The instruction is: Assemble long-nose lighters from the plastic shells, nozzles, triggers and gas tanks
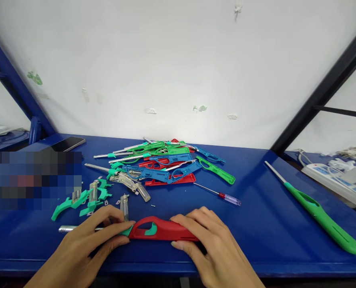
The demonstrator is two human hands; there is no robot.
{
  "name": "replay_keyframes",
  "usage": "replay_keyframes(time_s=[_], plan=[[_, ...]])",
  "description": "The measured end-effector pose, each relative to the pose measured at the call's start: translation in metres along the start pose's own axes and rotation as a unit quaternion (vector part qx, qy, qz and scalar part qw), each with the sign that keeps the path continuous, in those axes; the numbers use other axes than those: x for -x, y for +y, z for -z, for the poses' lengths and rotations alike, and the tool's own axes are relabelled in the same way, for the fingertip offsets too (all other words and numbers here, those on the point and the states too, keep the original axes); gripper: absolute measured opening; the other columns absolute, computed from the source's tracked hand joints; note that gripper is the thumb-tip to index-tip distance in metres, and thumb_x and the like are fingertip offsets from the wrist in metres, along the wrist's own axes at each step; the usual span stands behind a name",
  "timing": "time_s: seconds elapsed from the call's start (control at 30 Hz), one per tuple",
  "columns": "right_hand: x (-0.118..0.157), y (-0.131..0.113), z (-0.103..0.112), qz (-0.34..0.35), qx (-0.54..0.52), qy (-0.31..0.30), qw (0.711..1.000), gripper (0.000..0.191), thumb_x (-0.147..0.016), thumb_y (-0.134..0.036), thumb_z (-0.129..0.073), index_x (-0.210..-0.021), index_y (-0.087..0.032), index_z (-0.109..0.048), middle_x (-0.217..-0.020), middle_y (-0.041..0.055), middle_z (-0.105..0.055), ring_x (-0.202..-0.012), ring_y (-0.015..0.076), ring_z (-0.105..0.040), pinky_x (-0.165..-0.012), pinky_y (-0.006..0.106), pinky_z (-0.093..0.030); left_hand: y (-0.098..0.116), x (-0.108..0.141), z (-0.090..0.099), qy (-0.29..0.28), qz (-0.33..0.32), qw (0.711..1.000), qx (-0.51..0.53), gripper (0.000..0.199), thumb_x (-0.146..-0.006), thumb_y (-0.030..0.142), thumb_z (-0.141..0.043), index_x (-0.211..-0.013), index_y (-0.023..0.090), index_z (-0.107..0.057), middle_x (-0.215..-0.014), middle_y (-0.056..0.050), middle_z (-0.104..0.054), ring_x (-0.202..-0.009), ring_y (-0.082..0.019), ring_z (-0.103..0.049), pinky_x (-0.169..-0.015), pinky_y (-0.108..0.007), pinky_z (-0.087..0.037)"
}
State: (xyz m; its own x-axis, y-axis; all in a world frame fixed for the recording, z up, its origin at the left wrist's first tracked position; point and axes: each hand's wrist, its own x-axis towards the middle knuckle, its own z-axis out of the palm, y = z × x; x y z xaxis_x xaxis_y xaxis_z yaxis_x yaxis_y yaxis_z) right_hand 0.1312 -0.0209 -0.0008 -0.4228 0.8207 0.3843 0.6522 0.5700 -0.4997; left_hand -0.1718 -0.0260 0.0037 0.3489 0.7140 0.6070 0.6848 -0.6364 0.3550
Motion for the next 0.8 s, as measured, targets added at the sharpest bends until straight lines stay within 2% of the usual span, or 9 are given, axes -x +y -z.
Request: replay_keyframes(time_s=[0.1, 0.3, 0.43, 0.53, 0.7, 0.8], plan=[[0.0, -0.001, 0.002, -0.017, -0.017, -0.001, 1.0, 0.03, -0.109, -0.041, -0.072, -0.138, -0.044, -0.076, -0.111, -0.0046, -0.079, -0.101, 0.0152, -0.077, -0.094, 0.02, -0.061, 0.001, 0.003, -0.004, 0.0, 0.004, 1.0, 0.03, 0.034, -0.105, 0.005, -0.05, -0.106, 0.028, -0.075, -0.098, 0.003, -0.07, -0.077, -0.009, -0.074, -0.072, -0.012, -0.06], [-0.002, -0.002, 0.004, -0.029, -0.064, -0.029, 0.997, 0.028, -0.112, -0.038, -0.067, -0.136, -0.039, -0.08, -0.105, -0.0013, -0.078, -0.094, 0.0148, -0.076, -0.086, 0.019, -0.062, -0.001, 0.011, -0.013, 0.007, 0.047, 0.997, 0.066, 0.036, -0.1, 0.002, -0.047, -0.091, 0.026, -0.072, -0.09, 0.002, -0.06, -0.071, -0.009, -0.067, -0.067, -0.012, -0.059], [-0.001, 0.0, 0.003, 0.015, -0.08, -0.009, 0.997, 0.037, -0.113, -0.027, -0.062, -0.145, -0.041, -0.075, -0.108, -0.0011, -0.078, -0.093, 0.0133, -0.076, -0.084, 0.017, -0.062, -0.002, 0.015, -0.015, -0.022, 0.081, 0.994, 0.073, 0.039, -0.103, 0.004, -0.046, -0.102, 0.027, -0.077, -0.092, 0.001, -0.057, -0.075, -0.012, -0.065, -0.069, -0.018, -0.061], [-0.001, 0.002, 0.002, 0.035, -0.072, 0.009, 0.997, 0.041, -0.111, -0.022, -0.064, -0.145, -0.043, -0.075, -0.108, -0.0012, -0.079, -0.092, 0.0136, -0.078, -0.083, 0.018, -0.063, -0.001, 0.015, -0.012, -0.041, 0.092, 0.993, 0.066, 0.039, -0.105, 0.005, -0.046, -0.11, 0.028, -0.077, -0.096, -0.001, -0.059, -0.079, -0.014, -0.066, -0.073, -0.023, -0.063], [-0.002, -0.001, 0.004, 0.03, -0.063, 0.036, 0.997, 0.035, -0.108, -0.024, -0.072, -0.138, -0.04, -0.08, -0.107, -0.001, -0.082, -0.091, 0.015, -0.08, -0.083, 0.019, -0.064, 0.005, 0.013, -0.005, -0.04, 0.067, 0.997, 0.008, 0.034, -0.107, 0.013, -0.052, -0.124, 0.03, -0.076, -0.107, -0.004, -0.068, -0.092, -0.019, -0.072, -0.08, -0.03, -0.065], [-0.003, -0.003, 0.006, 0.051, -0.055, 0.039, 0.996, 0.03, -0.109, -0.029, -0.072, -0.136, -0.039, -0.081, -0.1, -0.0011, -0.082, -0.085, 0.015, -0.079, -0.077, 0.019, -0.064, 0.01, 0.009, -0.002, -0.033, 0.034, 0.999, -0.018, 0.033, -0.106, 0.015, -0.053, -0.127, 0.029, -0.075, -0.114, -0.006, -0.072, -0.104, -0.022, -0.075, -0.094, -0.036, -0.066]])
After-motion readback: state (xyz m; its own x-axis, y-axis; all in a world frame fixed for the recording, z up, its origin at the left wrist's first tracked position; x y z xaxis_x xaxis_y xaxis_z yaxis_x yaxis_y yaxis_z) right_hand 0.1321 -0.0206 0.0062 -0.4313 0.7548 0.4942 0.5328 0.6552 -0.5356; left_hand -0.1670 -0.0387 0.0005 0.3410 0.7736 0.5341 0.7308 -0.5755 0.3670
